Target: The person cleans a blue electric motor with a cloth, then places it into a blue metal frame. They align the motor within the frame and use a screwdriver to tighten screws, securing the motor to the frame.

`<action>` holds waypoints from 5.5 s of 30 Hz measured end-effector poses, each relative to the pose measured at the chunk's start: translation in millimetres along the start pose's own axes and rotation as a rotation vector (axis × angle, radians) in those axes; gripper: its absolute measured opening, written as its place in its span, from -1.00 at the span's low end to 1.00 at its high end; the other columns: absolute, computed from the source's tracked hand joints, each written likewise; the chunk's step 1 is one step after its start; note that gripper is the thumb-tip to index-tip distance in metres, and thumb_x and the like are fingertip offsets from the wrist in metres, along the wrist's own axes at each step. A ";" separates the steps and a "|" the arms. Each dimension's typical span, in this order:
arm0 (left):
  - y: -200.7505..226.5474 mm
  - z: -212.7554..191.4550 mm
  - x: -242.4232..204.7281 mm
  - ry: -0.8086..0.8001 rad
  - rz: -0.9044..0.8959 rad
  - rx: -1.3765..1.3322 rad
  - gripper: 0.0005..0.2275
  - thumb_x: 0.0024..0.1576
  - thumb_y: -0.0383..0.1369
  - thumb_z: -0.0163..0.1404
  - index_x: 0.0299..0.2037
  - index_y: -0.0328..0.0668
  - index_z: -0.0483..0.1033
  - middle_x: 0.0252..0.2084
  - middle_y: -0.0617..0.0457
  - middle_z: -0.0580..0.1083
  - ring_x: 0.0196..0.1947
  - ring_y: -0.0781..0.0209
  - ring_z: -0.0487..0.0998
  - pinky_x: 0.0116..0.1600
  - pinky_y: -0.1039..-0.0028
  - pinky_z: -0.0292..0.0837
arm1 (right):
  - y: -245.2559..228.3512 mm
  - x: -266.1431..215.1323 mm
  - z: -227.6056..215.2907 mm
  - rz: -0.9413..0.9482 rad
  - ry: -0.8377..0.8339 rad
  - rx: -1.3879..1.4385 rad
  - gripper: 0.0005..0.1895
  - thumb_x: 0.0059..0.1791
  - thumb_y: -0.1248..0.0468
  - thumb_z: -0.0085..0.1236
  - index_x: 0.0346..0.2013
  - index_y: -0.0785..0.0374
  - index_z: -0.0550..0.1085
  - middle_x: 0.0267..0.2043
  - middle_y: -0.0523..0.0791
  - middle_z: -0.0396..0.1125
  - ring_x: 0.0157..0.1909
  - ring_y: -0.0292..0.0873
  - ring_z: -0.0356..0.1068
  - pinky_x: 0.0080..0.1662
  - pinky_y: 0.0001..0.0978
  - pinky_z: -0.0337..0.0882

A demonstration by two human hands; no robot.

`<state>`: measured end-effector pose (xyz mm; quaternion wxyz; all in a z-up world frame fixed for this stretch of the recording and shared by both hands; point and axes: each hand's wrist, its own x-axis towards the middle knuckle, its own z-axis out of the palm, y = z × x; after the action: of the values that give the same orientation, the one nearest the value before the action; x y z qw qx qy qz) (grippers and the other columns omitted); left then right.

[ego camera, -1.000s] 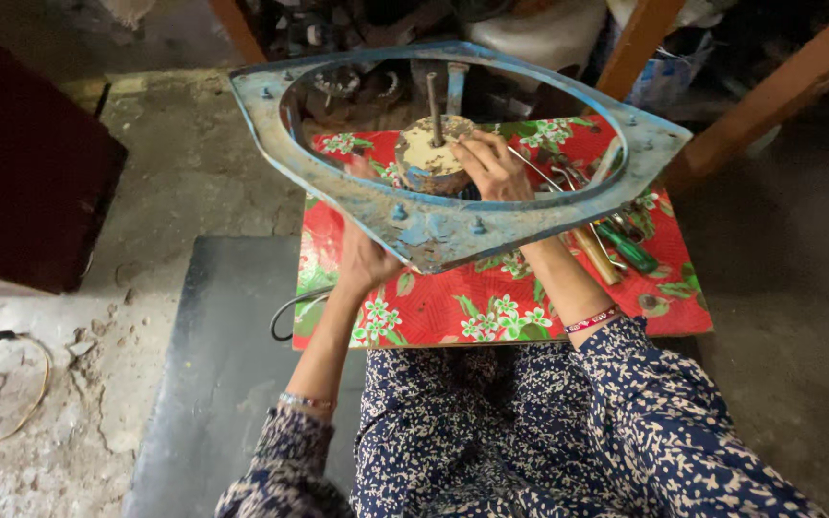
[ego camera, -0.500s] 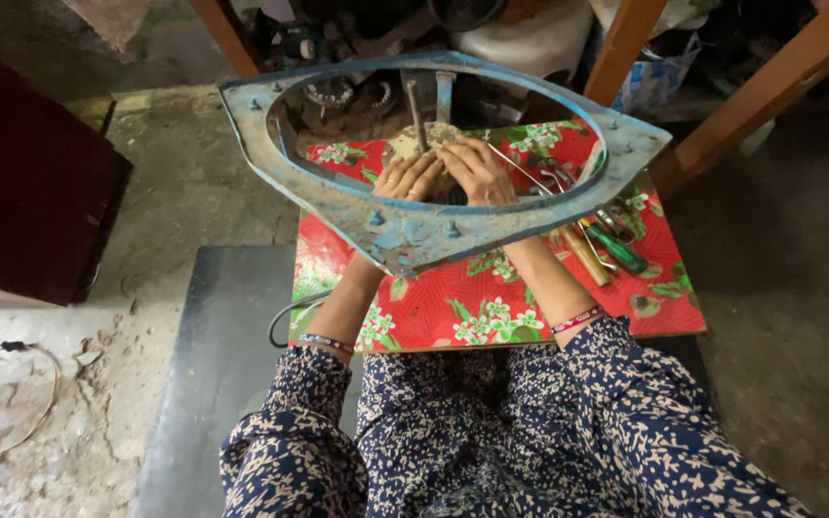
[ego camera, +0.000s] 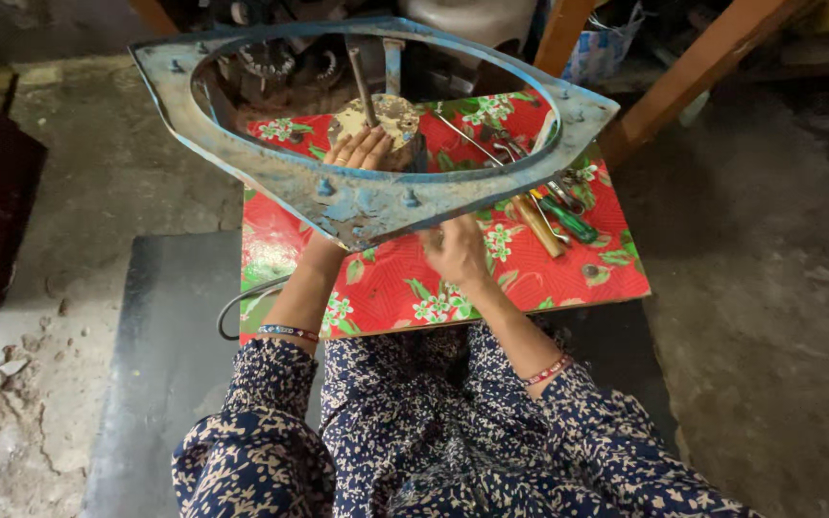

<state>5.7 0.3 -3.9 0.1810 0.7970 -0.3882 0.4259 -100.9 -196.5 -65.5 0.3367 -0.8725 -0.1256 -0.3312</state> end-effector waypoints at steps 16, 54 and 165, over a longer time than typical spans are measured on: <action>-3.2 19.6 -4.7 0.060 -0.102 -0.056 -0.64 0.29 -0.20 -0.03 0.24 -0.11 0.47 0.31 0.03 0.45 0.37 0.06 0.41 0.45 0.11 0.21 | 115.8 -29.1 -32.2 0.134 0.114 -0.816 -0.77 -0.08 0.17 0.16 -0.21 0.23 0.47 -0.11 0.07 0.36 0.11 0.28 0.29 0.15 0.28 0.14; 13.9 -23.4 9.5 -0.259 -0.466 -0.308 -0.23 0.10 0.27 0.01 0.31 -0.24 0.39 0.37 -0.24 0.33 0.36 -0.27 0.19 0.44 0.02 -0.09 | 246.3 14.4 -104.5 0.651 0.107 -0.042 -0.75 -0.22 0.49 0.38 -0.26 0.30 0.62 -0.27 -0.03 0.55 -0.24 -0.20 0.55 -0.13 -0.34 0.51; 23.0 -16.4 1.0 -0.092 -0.367 -0.295 -0.31 0.04 0.10 0.11 0.21 -0.32 0.35 0.22 -0.24 0.32 0.36 -0.26 0.20 0.54 -0.07 -0.27 | 31.0 113.8 35.2 -0.327 -0.295 -0.120 -0.20 -0.11 0.04 0.18 0.36 0.34 0.25 0.43 0.25 0.11 0.47 0.32 0.04 0.44 0.05 0.05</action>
<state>-20.5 -4.6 5.3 0.3518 0.8378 -0.3025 0.2878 15.4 -196.3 -25.3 0.2037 -0.8980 -0.2934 -0.2569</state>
